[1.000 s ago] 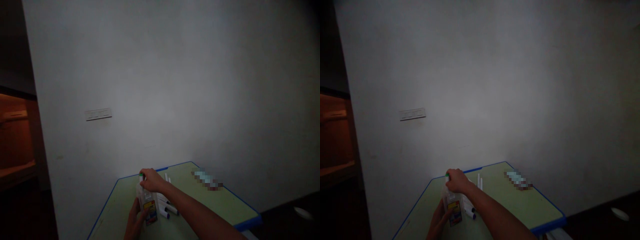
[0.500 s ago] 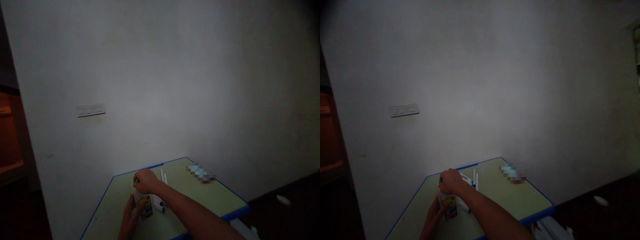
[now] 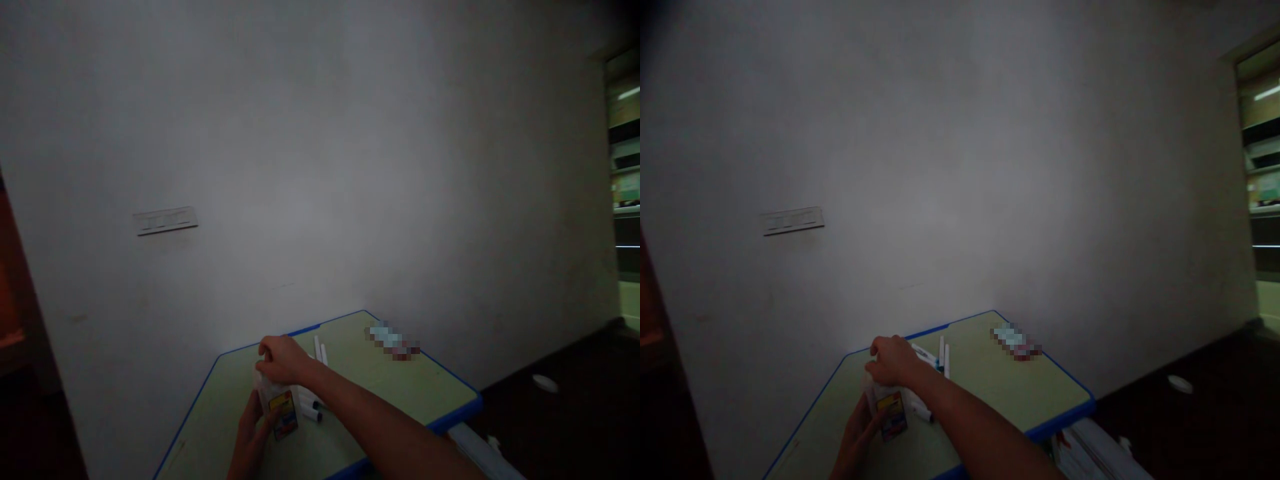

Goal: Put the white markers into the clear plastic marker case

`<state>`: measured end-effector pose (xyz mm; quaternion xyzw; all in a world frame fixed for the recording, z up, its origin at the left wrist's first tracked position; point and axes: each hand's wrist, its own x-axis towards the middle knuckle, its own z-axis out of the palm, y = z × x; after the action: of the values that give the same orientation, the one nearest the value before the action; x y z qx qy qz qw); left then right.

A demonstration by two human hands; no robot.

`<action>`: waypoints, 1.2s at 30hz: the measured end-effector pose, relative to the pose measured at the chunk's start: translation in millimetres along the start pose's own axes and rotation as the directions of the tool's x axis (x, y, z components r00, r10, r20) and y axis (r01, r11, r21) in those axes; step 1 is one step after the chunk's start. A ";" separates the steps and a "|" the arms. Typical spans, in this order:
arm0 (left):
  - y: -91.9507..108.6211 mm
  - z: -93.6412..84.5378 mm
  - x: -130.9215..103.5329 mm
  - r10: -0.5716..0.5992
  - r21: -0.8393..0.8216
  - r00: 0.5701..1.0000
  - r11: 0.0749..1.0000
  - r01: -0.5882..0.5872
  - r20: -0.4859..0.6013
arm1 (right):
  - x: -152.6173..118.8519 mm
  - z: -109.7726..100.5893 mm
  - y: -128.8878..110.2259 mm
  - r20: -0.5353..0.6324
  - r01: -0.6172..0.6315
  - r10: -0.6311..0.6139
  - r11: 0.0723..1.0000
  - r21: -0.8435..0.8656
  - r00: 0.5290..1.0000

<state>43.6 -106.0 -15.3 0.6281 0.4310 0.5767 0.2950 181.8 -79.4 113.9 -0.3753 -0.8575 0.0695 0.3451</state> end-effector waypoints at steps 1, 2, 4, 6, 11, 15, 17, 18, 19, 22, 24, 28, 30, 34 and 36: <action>1.2 -0.6 0.1 0.000 0.007 1.000 1.000 0.000 0.021 | -1.4 -0.1 3.6 -0.077 0.004 0.001 0.998 0.058 0.997; 2.4 -0.8 0.0 0.005 0.008 1.000 1.000 -0.005 0.024 | -3.7 0.8 9.2 -0.184 0.010 0.014 0.992 0.124 0.983; 4.3 0.1 -0.7 0.012 0.005 1.000 1.000 -0.013 0.018 | -11.8 6.5 26.7 -0.416 0.015 0.088 0.971 0.237 0.905; 5.5 1.5 -1.5 0.005 0.010 1.000 1.000 -0.005 -0.002 | -25.4 18.0 51.0 -0.526 -0.043 0.174 0.967 0.253 0.832; 6.3 2.0 -2.0 -0.019 -0.005 1.000 1.000 0.019 -0.010 | -67.7 54.6 107.2 -0.354 -0.281 0.244 0.958 -0.056 0.903; 6.8 0.7 -1.1 -0.020 -0.013 1.000 1.000 0.020 -0.008 | -82.5 64.5 117.3 -0.267 -0.328 0.287 0.936 -0.126 0.920; 6.6 0.9 -1.1 -0.016 -0.004 1.000 1.000 0.016 0.000 | -83.3 64.8 116.5 -0.210 -0.338 0.304 0.929 -0.150 0.929; 6.3 1.5 -1.3 -0.017 0.001 1.000 1.000 0.017 0.002 | -83.1 65.2 116.5 -0.185 -0.340 0.312 0.928 -0.152 0.932; 5.9 2.3 -1.6 -0.019 0.011 1.000 1.000 0.019 -0.004 | -82.9 65.9 117.1 -0.167 -0.340 0.315 0.928 -0.150 0.934; 5.6 6.6 -3.1 -0.008 0.025 0.997 1.000 0.010 -0.079 | -82.6 70.1 121.9 -0.143 -0.345 0.326 0.929 -0.138 0.935; 6.6 9.8 -4.1 -0.002 0.013 0.992 1.000 0.004 -0.122 | -82.6 73.2 125.7 -0.140 -0.350 0.332 0.928 -0.129 0.933; 10.4 12.5 -4.8 0.000 -0.008 0.994 1.000 -0.001 -0.108 | -81.4 76.3 131.1 -0.141 -0.363 0.348 0.926 -0.102 0.927; 11.2 12.0 -4.8 0.004 0.003 0.994 1.000 -0.003 -0.105 | -80.3 76.4 133.5 -0.144 -0.380 0.366 0.921 -0.085 0.919; 9.9 10.8 -4.8 -0.027 0.010 0.994 1.000 0.028 -0.110 | -78.4 75.9 138.1 -0.166 -0.429 0.415 0.902 -0.055 0.894; 9.2 11.0 -5.0 -0.028 -0.002 0.993 1.000 0.028 -0.113 | -78.0 75.6 139.4 -0.175 -0.442 0.429 0.896 -0.046 0.886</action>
<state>56.4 -113.2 -11.4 0.5883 0.4557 0.6072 0.2784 253.6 -24.0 -37.8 -0.5767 -0.7230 0.0782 0.3722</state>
